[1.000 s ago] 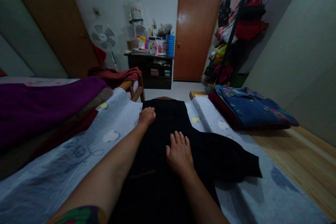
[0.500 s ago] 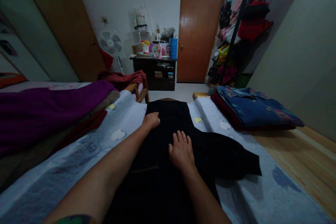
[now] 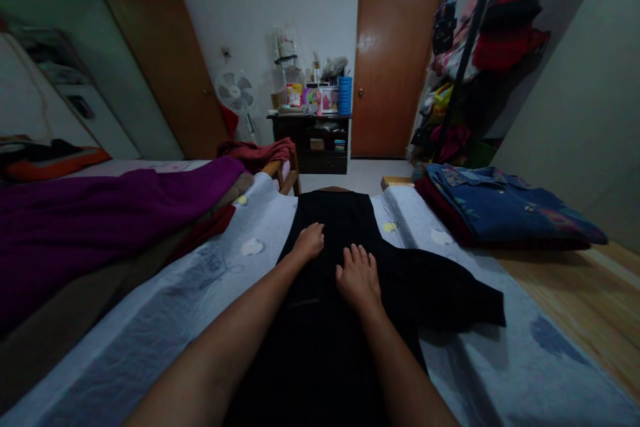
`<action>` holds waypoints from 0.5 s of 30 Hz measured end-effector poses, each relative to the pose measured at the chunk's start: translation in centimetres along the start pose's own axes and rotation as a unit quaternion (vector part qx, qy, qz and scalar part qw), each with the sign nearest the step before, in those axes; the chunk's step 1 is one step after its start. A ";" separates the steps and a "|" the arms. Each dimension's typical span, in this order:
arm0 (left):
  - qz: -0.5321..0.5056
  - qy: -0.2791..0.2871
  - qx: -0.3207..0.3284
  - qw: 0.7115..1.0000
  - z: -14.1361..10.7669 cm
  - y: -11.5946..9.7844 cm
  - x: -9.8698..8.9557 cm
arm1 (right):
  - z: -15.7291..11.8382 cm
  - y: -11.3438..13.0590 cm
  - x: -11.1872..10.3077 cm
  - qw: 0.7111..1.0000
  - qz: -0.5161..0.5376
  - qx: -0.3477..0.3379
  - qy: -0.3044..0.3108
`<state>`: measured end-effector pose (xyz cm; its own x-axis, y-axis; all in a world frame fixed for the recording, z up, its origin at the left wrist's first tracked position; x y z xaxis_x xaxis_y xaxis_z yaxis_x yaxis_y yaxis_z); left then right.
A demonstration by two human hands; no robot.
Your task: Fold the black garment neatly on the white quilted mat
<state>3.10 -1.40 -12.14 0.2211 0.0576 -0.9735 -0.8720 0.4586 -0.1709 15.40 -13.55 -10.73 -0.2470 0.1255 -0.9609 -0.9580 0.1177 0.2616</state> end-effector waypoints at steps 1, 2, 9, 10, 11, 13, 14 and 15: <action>-0.007 0.006 0.000 1.000 -0.6 -0.3 -0.2 | 0.0 0.0 0.0 1.000 -0.002 -0.001 -0.001; -0.014 0.013 0.000 1.000 -1.2 -0.7 -0.4 | 0.0 0.0 0.0 1.000 -0.002 -0.002 -0.003; -0.039 0.050 -0.030 0.998 -6.0 -2.9 -1.7 | 0.1 0.0 0.1 1.000 -0.004 -0.002 -0.012; -0.038 0.058 -0.042 0.997 -6.9 -3.2 -1.6 | 0.1 -0.1 0.1 1.000 -0.005 -0.001 -0.012; -0.036 0.068 -0.056 0.995 -7.8 -3.4 -1.6 | 0.1 -0.1 0.2 1.000 -0.006 0.001 -0.009; -0.026 0.089 -0.084 0.992 -9.7 -3.8 -1.4 | 0.2 -0.1 0.3 1.000 -0.009 0.003 -0.001; -0.021 0.097 -0.094 0.991 -10.6 -4.0 -1.3 | 0.2 -0.1 0.3 1.000 -0.010 0.004 0.001; -0.018 0.101 -0.102 0.990 -11.5 -4.2 -1.3 | 0.2 -0.1 0.3 1.000 -0.012 0.003 0.001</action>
<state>1.49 -13.56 -11.93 0.1801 -0.1428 -0.9732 -0.9396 0.2678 -0.2132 15.45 -13.36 -11.06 -0.2248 0.1207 -0.9669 -0.9626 0.1264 0.2396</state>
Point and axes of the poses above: each hand's wrist, its own z-axis towards the middle knuckle, its own x-axis out of the palm, y = z × x, the point moved 7 cm from there along z, towards the middle knuckle, and after that the axes turned 8 degrees about x, right-handed, at the moved point
